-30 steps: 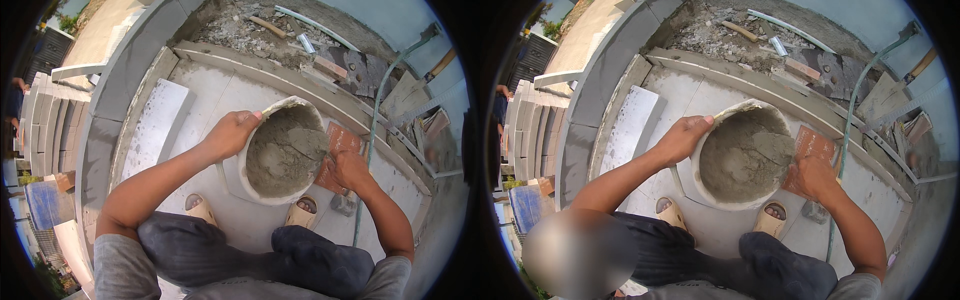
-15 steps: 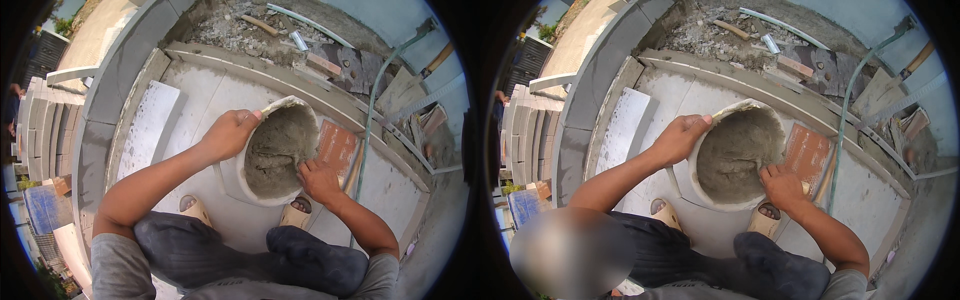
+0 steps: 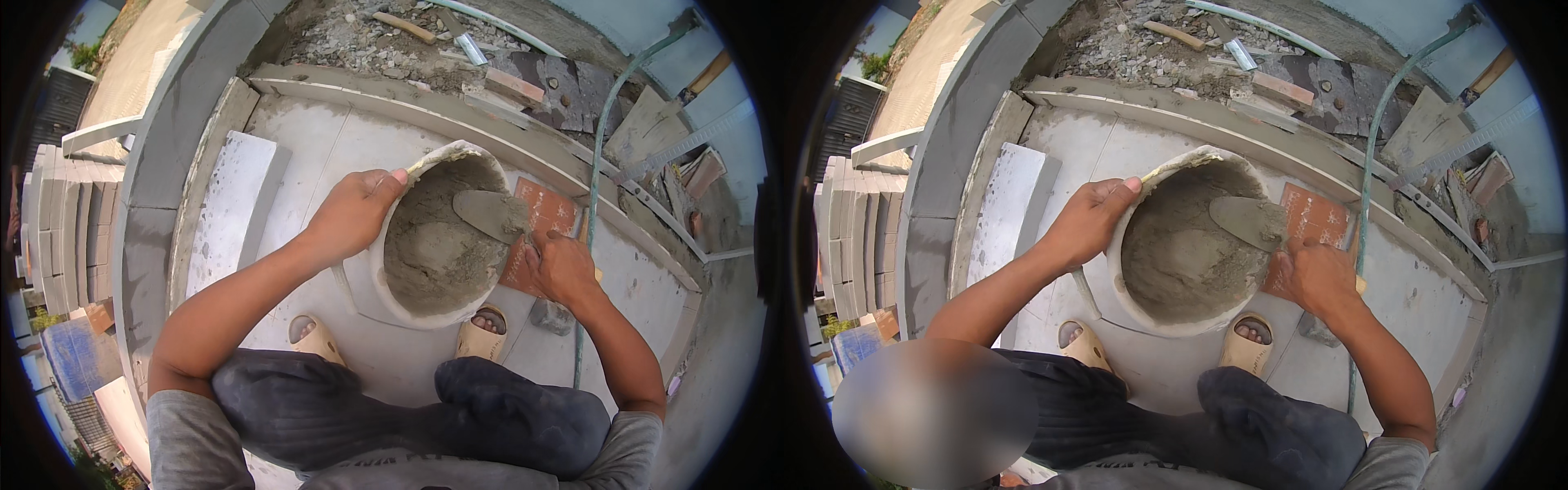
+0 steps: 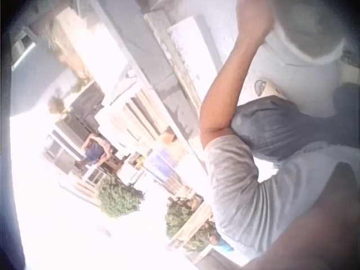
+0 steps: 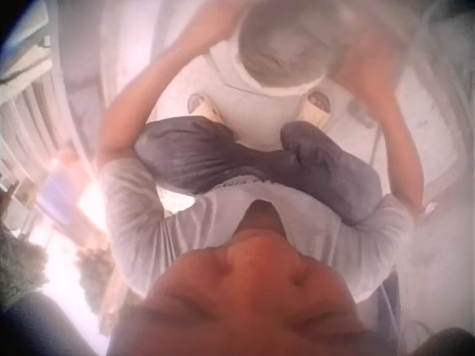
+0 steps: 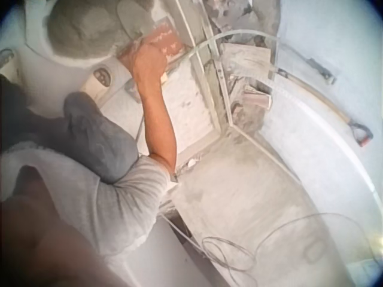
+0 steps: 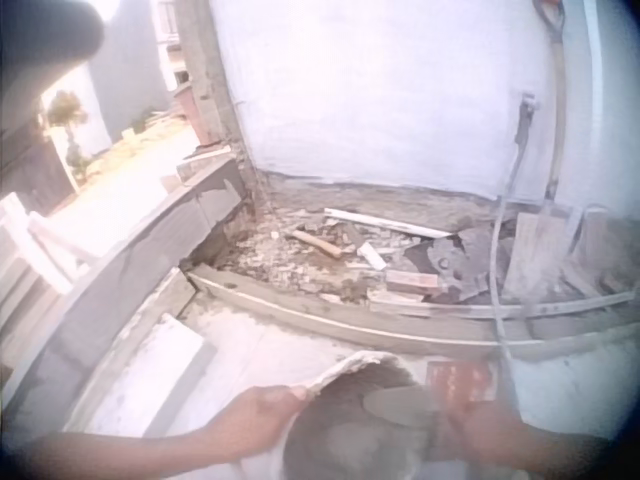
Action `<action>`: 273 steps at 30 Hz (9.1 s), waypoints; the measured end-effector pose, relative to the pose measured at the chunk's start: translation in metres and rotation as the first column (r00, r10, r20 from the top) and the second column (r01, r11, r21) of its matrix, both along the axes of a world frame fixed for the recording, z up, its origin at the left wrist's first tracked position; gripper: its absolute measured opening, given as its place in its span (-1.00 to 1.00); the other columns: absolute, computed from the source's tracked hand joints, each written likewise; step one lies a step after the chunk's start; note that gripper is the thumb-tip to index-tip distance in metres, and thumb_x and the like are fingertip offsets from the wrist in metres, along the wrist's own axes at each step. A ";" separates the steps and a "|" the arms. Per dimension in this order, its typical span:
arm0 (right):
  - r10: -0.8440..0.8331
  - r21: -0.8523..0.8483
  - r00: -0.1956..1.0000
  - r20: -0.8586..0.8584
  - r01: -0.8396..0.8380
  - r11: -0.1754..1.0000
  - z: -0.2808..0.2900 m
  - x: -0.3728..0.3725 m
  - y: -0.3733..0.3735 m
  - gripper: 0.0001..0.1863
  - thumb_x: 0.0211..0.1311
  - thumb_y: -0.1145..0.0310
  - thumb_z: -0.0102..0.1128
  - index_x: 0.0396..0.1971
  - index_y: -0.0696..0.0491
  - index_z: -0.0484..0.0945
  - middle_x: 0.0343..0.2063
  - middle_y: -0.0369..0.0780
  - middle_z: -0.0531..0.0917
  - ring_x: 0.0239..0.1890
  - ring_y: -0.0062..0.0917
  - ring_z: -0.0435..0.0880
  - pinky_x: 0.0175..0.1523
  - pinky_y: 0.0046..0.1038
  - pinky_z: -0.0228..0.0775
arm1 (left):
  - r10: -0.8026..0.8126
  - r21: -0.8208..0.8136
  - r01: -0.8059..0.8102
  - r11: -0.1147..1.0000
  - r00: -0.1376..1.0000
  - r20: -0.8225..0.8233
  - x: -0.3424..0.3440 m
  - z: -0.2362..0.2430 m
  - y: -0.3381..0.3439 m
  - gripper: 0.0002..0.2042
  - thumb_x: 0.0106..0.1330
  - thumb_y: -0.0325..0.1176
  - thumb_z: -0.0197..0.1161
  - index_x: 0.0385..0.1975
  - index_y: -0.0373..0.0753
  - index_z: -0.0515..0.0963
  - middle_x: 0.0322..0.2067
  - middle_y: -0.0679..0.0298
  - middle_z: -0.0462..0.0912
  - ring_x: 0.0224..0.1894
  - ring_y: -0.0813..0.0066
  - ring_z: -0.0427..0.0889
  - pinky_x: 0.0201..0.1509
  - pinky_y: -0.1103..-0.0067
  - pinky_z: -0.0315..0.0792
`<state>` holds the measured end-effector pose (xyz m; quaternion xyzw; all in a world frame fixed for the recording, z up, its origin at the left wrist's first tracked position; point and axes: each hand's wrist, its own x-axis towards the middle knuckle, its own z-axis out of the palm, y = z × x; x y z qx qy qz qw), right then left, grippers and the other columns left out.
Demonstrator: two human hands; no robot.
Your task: The person scoops cement from a bucket using a trowel and applies it to the floor surface, smoothing it along a linear section. The person moves around the work area, handling buckets and tools while another worker is present nearby.
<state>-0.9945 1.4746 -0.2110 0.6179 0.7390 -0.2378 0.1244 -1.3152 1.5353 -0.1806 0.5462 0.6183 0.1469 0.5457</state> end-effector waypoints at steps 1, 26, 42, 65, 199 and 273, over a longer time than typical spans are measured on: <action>0.010 -0.001 1.000 0.002 -0.010 1.000 -0.012 0.004 -0.003 -0.59 0.43 0.11 0.09 -0.16 0.20 0.66 -0.31 0.15 0.71 -0.16 0.08 0.72 -0.01 0.02 0.52 | 0.005 -0.011 -0.005 1.000 1.000 0.010 0.005 -0.001 0.000 -0.45 0.56 0.10 0.02 -0.11 -0.38 0.63 -0.43 0.29 0.64 -0.45 0.61 0.54 -0.35 0.58 0.45; -0.252 -0.184 0.650 -0.717 0.172 0.968 -0.013 0.076 -0.034 -0.67 0.40 0.17 0.20 -0.21 0.17 0.69 -0.42 -0.08 0.69 -0.39 -0.34 0.61 -0.19 -0.32 0.44 | 0.019 0.219 0.026 0.975 0.980 -0.200 -0.130 -0.070 0.044 -0.45 0.61 0.04 -0.01 -0.09 -0.44 0.64 -0.26 0.28 0.72 -0.24 0.57 0.57 -0.07 0.58 0.44; -0.773 -0.345 0.180 -0.609 0.817 0.462 -0.016 0.183 -0.089 -0.73 0.41 0.22 0.23 -0.33 0.14 0.65 -0.59 -0.33 0.58 -0.63 -0.70 0.46 -0.50 -0.58 0.30 | -0.497 0.262 0.554 0.790 0.829 -0.256 0.113 -0.014 0.075 -0.74 0.42 -0.29 0.29 -0.12 -0.41 0.62 -0.23 0.09 0.68 -0.20 0.35 0.68 -0.05 0.45 0.53; -0.454 0.512 0.755 -0.473 0.655 0.556 -0.070 0.286 -0.035 -0.79 0.20 0.34 0.28 -0.21 0.11 0.65 -0.39 -0.19 0.65 -0.35 -0.34 0.63 -0.23 -0.26 0.45 | 0.005 -0.347 0.190 0.918 0.871 0.491 0.350 -0.159 0.020 -0.57 0.53 0.01 0.14 0.10 -0.25 0.45 0.00 0.28 0.50 0.05 0.41 0.46 0.28 0.36 0.30; -0.714 0.085 0.680 -0.169 0.731 0.677 -0.064 0.236 -0.024 -0.52 0.49 0.16 -0.11 -0.10 0.32 0.61 -0.17 0.23 0.69 -0.06 0.11 0.68 0.15 -0.01 0.48 | -0.009 -0.423 0.290 0.859 0.833 0.553 0.321 -0.148 0.014 -0.73 0.53 -0.23 0.18 0.05 -0.23 0.40 0.02 0.24 0.55 0.12 0.35 0.54 0.33 0.29 0.40; -0.927 0.325 0.375 -0.027 0.880 0.346 -0.066 0.338 -0.033 -0.56 0.47 0.20 0.02 -0.23 0.35 0.63 -0.49 0.10 0.72 -0.54 -0.10 0.75 -0.32 -0.14 0.64 | 0.077 0.217 -0.101 0.971 0.990 0.117 -0.062 0.040 0.009 -0.42 0.42 -0.14 0.32 0.26 -0.39 0.32 0.01 0.12 0.65 -0.09 0.49 0.65 0.06 0.57 0.50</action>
